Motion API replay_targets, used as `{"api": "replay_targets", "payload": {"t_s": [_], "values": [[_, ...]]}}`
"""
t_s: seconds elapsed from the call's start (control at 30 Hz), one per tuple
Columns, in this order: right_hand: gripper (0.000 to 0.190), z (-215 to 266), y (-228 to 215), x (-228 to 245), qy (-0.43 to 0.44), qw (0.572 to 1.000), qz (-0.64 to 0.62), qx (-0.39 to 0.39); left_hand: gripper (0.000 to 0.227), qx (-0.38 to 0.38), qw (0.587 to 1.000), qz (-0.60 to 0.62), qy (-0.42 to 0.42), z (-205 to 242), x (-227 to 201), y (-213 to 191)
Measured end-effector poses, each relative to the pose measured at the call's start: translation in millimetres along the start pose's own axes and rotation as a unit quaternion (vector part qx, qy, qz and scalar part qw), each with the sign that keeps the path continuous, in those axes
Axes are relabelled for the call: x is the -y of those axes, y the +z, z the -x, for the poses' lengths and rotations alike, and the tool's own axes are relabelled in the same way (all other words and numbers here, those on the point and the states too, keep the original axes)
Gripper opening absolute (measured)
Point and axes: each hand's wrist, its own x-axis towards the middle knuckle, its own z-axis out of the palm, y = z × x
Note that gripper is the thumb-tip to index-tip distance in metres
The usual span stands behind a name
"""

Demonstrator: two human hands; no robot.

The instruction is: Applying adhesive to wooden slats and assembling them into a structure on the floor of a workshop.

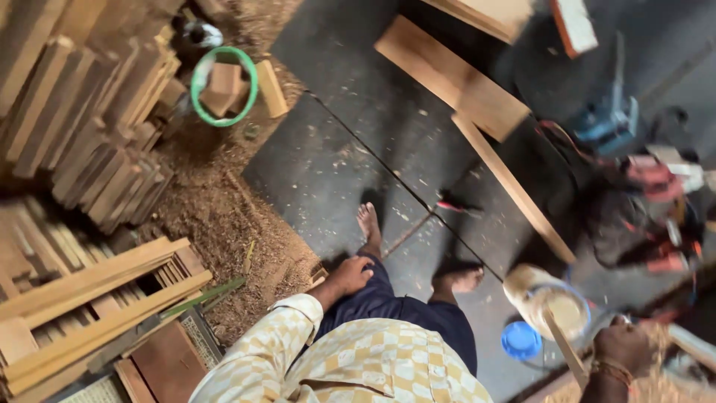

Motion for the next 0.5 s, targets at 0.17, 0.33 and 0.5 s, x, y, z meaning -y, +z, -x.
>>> {"api": "replay_targets", "payload": {"t_s": [0.17, 0.33, 0.5], "values": [[0.049, 25.3, -44.9, 247.1, -0.122, 0.982, -0.113, 0.086, 0.032, -0.097, 0.991, 0.086, 0.042, 4.4, 54.4, -84.9], [0.036, 115.4, -37.0, 529.1, -0.229, 0.741, -0.491, 0.396, 0.042, -0.131, 0.865, 0.467, 0.127, -18.2, 25.8, -206.9], [0.058, 233.4, -131.4, 742.1, -0.295, 0.487, -0.456, 0.684, 0.085, -0.197, 0.674, 0.589, 0.399, 11.0, -38.1, -360.6]]}}
